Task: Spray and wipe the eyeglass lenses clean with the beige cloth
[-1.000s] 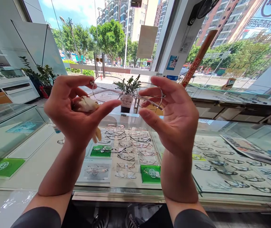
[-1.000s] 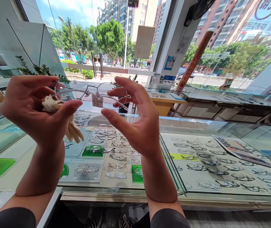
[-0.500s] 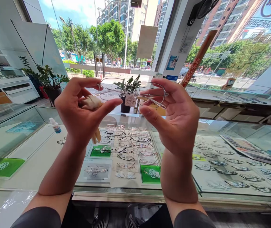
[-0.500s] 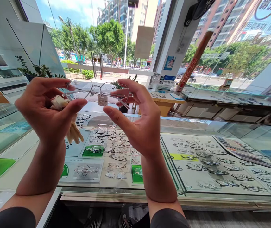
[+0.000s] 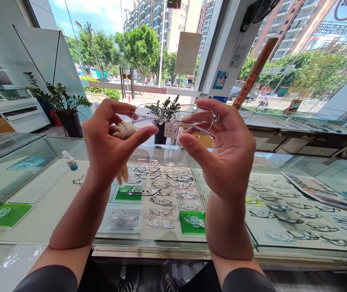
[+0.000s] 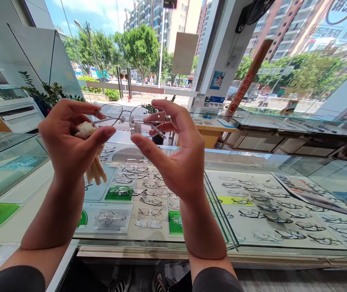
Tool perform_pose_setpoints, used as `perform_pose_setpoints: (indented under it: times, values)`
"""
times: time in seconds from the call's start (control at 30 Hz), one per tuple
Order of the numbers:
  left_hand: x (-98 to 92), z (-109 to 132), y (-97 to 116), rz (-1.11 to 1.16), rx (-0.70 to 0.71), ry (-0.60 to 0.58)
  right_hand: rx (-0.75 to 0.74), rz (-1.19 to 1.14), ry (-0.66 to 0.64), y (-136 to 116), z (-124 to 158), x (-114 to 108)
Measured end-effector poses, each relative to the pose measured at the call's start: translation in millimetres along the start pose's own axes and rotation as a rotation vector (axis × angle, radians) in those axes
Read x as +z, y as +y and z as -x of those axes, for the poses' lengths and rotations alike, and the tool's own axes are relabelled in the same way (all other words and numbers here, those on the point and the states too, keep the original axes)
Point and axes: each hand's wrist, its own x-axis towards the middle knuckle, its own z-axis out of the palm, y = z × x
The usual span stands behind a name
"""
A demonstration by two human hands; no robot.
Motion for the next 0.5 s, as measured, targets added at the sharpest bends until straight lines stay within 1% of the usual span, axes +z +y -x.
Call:
perform_pose_setpoints:
  times: [0.2, 0.33, 0.5]
  values:
    - [-1.9, -1, -4, 0.022, 0.038, -0.044, 0.028, 0.002, -0.011, 5, -3, -4]
    - [-2.9, 0, -1, -0.018, 0.035, -0.028, 0.049, -0.028, -0.042, 12, -6, -10]
    - [-3.2, 1, 7, -0.096, -0.003, 0.013, 0.089, 0.007, -0.116, 20, -7, -16]
